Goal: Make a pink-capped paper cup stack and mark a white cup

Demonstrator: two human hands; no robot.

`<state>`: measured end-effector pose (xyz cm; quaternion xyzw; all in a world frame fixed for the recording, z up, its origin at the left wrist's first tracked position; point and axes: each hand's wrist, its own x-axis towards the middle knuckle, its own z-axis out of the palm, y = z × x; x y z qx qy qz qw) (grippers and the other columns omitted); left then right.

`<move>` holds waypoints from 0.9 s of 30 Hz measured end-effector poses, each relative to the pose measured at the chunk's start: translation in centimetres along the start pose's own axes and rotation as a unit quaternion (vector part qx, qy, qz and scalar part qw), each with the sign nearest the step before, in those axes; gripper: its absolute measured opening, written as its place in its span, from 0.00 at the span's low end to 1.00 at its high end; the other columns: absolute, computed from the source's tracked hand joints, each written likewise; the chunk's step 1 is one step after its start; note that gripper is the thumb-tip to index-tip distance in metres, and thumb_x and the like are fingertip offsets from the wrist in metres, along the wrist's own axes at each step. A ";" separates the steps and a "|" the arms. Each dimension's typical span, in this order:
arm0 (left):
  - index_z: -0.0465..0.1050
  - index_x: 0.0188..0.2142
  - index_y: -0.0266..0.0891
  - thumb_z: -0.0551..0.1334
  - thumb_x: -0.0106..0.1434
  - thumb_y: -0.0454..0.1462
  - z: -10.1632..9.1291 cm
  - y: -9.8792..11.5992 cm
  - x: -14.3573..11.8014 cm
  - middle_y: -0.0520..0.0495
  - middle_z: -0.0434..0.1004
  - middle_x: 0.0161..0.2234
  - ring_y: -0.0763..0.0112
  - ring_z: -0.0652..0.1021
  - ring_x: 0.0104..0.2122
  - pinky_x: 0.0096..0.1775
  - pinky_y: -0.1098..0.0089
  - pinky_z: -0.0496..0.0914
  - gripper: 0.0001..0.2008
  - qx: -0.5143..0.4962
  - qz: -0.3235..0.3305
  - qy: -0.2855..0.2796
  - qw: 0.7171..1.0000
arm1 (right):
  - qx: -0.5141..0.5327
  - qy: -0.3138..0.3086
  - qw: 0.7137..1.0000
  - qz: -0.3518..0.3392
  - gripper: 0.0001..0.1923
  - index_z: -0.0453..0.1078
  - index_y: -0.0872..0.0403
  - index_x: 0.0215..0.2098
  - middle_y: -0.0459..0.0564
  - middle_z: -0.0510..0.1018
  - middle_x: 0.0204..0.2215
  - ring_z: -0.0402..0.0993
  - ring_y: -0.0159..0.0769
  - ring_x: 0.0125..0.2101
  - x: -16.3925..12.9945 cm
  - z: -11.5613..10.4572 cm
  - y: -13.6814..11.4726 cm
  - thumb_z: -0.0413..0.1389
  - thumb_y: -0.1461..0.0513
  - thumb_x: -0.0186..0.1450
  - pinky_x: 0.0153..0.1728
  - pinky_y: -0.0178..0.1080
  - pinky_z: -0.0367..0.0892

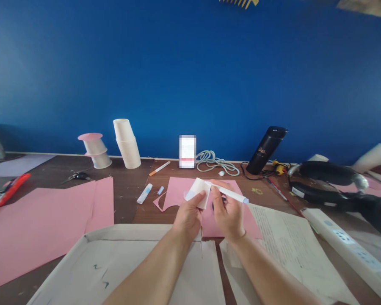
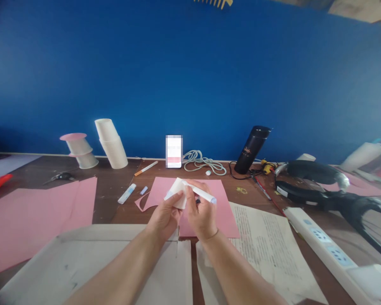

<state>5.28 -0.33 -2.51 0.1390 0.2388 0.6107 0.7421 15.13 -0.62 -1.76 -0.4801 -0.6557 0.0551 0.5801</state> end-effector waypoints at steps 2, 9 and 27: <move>0.74 0.41 0.34 0.65 0.53 0.29 0.1 0.0 0.0 0.42 0.79 0.42 0.63 0.76 0.47 0.51 0.69 0.69 0.13 0.002 0.004 -0.002 1.000 | -0.006 0.000 1.000 -0.007 0.12 0.70 0.51 0.46 0.52 0.78 0.36 0.73 0.39 0.39 0.1 0.0 -0.1 0.51 0.59 0.66 0.39 0.41 0.69; 0.74 0.40 0.33 0.65 0.53 0.28 -0.1 -0.1 0.0 0.42 0.79 0.42 0.62 0.76 0.48 0.52 0.68 0.68 0.13 0.006 0.012 -0.010 1.000 | -0.019 0.005 1.000 -0.016 0.11 0.71 0.51 0.44 0.52 0.77 0.38 0.73 0.38 0.37 0.1 0.0 -0.2 0.51 0.59 0.66 0.37 0.40 0.69; 0.74 0.40 0.33 0.66 0.53 0.29 0.1 0.1 -0.2 0.41 0.79 0.42 0.63 0.77 0.46 0.49 0.70 0.69 0.14 0.016 0.009 -0.004 1.000 | -0.034 0.005 0.999 -0.025 0.11 0.71 0.51 0.44 0.53 0.77 0.39 0.73 0.37 0.37 0.1 0.1 -0.2 0.50 0.60 0.66 0.38 0.40 0.69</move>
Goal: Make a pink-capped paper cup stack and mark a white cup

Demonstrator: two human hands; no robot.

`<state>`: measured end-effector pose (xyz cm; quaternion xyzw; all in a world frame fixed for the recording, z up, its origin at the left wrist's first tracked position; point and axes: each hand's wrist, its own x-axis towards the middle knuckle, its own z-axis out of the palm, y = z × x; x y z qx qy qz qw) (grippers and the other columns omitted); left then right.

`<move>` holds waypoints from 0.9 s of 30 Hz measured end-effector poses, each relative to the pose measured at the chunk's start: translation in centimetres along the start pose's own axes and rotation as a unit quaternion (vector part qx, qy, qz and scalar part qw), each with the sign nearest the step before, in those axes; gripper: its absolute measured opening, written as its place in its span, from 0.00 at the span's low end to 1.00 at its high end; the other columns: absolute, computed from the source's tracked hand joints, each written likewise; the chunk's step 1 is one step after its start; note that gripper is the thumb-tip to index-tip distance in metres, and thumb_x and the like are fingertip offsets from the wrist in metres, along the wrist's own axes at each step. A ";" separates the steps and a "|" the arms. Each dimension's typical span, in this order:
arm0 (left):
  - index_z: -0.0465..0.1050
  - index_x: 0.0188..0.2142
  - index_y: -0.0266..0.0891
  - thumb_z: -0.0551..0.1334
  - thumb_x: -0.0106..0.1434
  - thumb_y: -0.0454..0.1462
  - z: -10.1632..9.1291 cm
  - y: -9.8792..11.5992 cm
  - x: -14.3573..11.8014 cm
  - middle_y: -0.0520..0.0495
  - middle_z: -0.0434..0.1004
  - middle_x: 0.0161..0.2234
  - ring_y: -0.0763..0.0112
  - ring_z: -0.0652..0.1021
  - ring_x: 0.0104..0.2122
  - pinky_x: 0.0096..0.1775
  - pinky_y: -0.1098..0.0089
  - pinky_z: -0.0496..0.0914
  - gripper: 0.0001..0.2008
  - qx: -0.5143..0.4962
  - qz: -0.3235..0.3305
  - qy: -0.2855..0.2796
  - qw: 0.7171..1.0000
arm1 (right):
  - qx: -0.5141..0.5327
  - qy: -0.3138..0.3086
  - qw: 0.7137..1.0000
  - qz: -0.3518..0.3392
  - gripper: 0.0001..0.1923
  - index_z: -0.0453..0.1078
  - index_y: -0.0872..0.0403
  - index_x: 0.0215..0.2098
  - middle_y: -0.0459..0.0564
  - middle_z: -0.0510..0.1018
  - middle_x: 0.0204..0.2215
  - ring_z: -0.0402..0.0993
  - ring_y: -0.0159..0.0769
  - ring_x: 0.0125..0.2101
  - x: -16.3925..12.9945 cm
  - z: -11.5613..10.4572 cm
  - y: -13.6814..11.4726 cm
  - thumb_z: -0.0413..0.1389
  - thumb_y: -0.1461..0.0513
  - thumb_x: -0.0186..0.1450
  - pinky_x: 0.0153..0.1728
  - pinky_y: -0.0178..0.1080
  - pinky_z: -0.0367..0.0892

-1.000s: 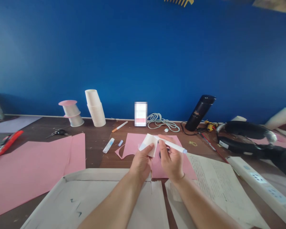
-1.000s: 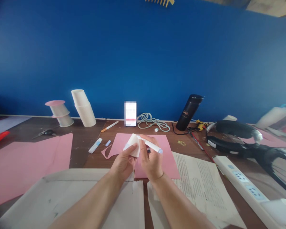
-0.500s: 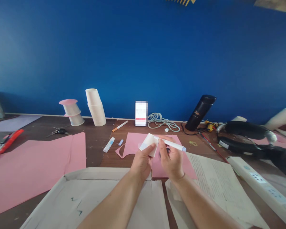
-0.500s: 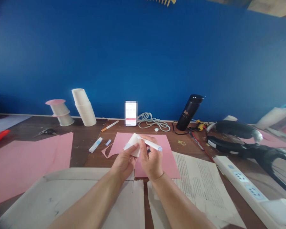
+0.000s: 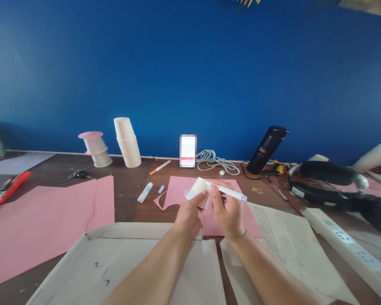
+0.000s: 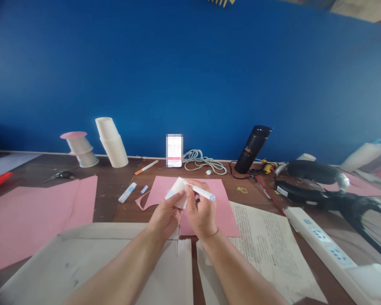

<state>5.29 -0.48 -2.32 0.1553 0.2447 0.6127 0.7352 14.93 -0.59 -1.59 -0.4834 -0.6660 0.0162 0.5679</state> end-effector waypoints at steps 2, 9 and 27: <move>0.74 0.41 0.33 0.66 0.52 0.29 0.0 0.0 0.0 0.42 0.79 0.41 0.63 0.77 0.46 0.49 0.70 0.69 0.14 -0.001 0.001 0.002 1.000 | -0.002 -0.001 1.000 -0.002 0.12 0.71 0.51 0.45 0.53 0.77 0.39 0.73 0.38 0.38 -0.1 0.0 0.1 0.50 0.60 0.66 0.39 0.41 0.69; 0.74 0.41 0.33 0.67 0.51 0.29 -0.1 -0.1 0.1 0.42 0.80 0.40 0.64 0.77 0.45 0.48 0.71 0.70 0.16 -0.010 -0.001 0.008 1.000 | -0.004 0.000 1.000 0.001 0.11 0.71 0.51 0.44 0.53 0.77 0.38 0.73 0.39 0.38 -0.1 0.1 0.2 0.51 0.59 0.66 0.39 0.41 0.69; 0.73 0.41 0.33 0.66 0.53 0.28 -0.2 0.0 0.1 0.43 0.80 0.41 0.68 0.78 0.43 0.45 0.75 0.71 0.15 -0.012 -0.014 0.020 1.000 | -0.009 -0.001 1.000 -0.009 0.11 0.71 0.51 0.44 0.53 0.77 0.39 0.73 0.38 0.39 -0.1 0.1 0.2 0.50 0.61 0.66 0.41 0.41 0.69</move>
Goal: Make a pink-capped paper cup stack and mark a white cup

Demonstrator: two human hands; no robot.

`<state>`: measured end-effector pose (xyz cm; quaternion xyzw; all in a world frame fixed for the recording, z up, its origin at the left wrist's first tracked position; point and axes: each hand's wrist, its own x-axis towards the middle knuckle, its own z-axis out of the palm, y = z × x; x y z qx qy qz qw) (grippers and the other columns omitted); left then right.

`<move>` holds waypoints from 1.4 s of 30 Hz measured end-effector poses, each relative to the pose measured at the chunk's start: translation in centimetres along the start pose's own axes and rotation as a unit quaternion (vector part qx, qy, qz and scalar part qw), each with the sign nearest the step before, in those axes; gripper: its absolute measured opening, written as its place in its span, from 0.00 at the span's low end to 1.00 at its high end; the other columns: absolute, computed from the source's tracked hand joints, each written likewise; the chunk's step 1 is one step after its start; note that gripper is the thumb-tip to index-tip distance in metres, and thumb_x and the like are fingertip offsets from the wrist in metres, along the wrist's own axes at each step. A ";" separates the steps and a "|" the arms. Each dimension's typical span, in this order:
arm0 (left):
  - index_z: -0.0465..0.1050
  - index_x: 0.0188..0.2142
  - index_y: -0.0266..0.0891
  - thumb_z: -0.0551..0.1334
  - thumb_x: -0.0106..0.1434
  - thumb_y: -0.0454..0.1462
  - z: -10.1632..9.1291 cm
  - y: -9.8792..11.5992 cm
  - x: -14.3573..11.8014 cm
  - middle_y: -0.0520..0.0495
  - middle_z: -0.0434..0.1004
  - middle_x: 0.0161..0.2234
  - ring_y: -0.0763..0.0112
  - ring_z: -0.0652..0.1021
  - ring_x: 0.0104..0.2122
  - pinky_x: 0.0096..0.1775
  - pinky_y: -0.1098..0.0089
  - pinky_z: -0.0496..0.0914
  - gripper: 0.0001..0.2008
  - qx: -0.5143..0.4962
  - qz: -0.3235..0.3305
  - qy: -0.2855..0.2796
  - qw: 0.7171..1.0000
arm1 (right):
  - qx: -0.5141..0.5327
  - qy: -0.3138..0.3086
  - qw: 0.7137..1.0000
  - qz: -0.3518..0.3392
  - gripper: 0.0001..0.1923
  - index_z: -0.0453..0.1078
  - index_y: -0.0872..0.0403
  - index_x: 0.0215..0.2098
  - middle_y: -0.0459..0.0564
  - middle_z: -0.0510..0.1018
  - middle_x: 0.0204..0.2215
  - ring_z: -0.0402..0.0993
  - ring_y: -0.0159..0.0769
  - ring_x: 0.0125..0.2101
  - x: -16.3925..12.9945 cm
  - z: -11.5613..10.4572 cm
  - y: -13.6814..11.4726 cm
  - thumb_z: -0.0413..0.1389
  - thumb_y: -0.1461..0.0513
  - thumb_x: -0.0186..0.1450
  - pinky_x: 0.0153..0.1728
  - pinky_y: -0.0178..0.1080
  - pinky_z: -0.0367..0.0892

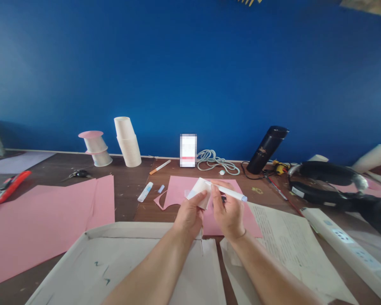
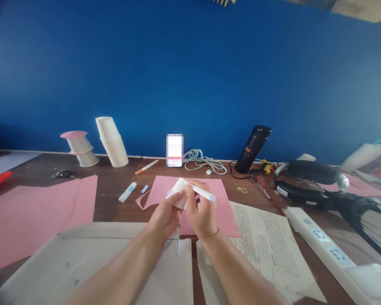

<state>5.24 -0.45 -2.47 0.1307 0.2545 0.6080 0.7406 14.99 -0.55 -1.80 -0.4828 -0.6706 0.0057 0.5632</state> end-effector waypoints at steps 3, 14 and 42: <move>0.73 0.41 0.33 0.66 0.53 0.28 0.1 0.0 0.0 0.42 0.80 0.41 0.69 0.78 0.42 0.45 0.75 0.71 0.15 -0.003 -0.002 0.005 1.000 | -0.003 0.002 1.000 -0.002 0.11 0.71 0.52 0.43 0.53 0.77 0.39 0.73 0.38 0.39 0.0 0.0 0.0 0.50 0.61 0.66 0.41 0.41 0.69; 0.74 0.40 0.32 0.66 0.52 0.27 0.1 0.0 0.2 0.42 0.80 0.40 0.69 0.78 0.41 0.43 0.76 0.71 0.14 -0.015 -0.010 0.024 1.000 | -0.013 0.010 1.000 -0.014 0.10 0.71 0.52 0.43 0.52 0.77 0.37 0.74 0.38 0.39 0.0 0.1 0.0 0.51 0.61 0.66 0.40 0.41 0.70; 0.74 0.38 0.33 0.66 0.51 0.27 0.0 0.2 0.2 0.41 0.80 0.39 0.69 0.79 0.38 0.41 0.75 0.73 0.13 -0.028 -0.022 0.045 0.998 | -0.015 0.004 1.000 -0.011 0.10 0.71 0.52 0.42 0.52 0.77 0.37 0.74 0.37 0.38 0.0 0.0 -0.1 0.51 0.61 0.66 0.40 0.40 0.70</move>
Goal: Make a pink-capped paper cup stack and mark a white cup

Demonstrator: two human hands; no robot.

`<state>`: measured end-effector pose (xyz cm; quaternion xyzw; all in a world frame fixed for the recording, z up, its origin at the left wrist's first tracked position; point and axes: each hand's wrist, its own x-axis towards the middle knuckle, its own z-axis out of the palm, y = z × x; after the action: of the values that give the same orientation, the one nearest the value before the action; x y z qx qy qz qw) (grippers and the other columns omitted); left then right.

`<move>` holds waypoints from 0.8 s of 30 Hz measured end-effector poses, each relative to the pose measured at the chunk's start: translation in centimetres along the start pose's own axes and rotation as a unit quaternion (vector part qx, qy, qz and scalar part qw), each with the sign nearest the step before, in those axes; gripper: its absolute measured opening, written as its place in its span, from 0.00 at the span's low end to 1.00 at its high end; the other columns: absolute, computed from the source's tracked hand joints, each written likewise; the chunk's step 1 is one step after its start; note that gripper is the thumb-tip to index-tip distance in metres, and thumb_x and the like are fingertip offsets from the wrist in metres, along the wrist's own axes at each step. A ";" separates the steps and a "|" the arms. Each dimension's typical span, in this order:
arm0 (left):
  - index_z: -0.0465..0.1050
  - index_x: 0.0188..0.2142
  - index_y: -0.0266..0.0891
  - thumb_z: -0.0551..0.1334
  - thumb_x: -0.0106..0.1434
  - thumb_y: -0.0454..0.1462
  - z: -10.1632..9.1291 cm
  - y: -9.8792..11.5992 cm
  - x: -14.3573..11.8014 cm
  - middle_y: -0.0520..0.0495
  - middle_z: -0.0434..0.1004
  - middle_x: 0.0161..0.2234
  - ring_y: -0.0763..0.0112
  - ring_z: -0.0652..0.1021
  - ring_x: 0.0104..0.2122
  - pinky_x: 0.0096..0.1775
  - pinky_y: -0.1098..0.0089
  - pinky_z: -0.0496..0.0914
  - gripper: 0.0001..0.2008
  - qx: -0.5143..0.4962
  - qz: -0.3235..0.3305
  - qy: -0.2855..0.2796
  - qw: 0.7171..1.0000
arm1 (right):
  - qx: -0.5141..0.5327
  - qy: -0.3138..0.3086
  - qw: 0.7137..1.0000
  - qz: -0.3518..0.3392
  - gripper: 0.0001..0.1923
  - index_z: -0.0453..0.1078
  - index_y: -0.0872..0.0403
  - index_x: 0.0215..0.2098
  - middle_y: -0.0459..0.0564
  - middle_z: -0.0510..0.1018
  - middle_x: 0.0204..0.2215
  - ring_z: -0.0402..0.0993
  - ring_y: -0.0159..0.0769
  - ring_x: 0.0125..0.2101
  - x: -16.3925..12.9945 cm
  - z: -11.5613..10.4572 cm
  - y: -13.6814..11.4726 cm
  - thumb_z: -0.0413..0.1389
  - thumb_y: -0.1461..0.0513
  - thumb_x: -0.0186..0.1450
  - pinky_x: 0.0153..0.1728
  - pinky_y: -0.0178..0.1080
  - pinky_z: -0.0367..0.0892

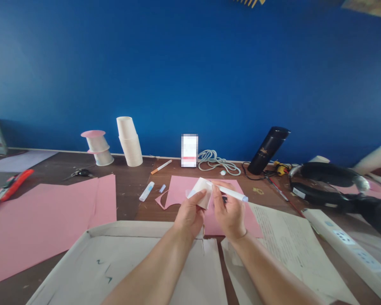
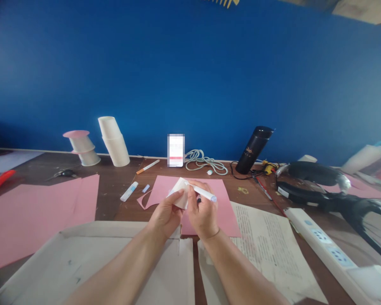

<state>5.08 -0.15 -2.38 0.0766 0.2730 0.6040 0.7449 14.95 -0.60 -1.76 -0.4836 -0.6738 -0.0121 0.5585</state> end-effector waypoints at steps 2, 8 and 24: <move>0.74 0.38 0.33 0.66 0.51 0.27 0.0 0.1 0.0 0.41 0.80 0.39 0.69 0.79 0.38 0.41 0.75 0.73 0.13 -0.002 -0.001 0.001 1.000 | 0.000 -0.002 1.000 -0.003 0.10 0.71 0.52 0.42 0.52 0.77 0.37 0.74 0.38 0.39 0.0 0.0 0.0 0.51 0.61 0.66 0.41 0.41 0.69; 0.74 0.38 0.32 0.66 0.51 0.27 0.1 0.2 -0.1 0.42 0.80 0.38 0.70 0.79 0.36 0.39 0.75 0.74 0.13 -0.008 -0.005 0.012 1.000 | -0.002 0.001 1.000 -0.003 0.10 0.71 0.52 0.43 0.52 0.78 0.37 0.74 0.37 0.38 0.0 0.1 0.0 0.50 0.61 0.66 0.40 0.40 0.70; 0.74 0.36 0.32 0.67 0.50 0.27 -0.1 0.5 0.3 0.43 0.80 0.36 0.71 0.79 0.34 0.36 0.77 0.74 0.12 -0.019 -0.011 0.042 0.999 | 0.004 -0.004 1.000 -0.001 0.11 0.71 0.52 0.44 0.52 0.77 0.38 0.74 0.38 0.39 0.0 0.0 0.0 0.50 0.61 0.66 0.41 0.41 0.70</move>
<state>4.61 0.26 -2.29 0.0340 0.2932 0.6039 0.7404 14.97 -0.60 -1.80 -0.4810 -0.6764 -0.0078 0.5578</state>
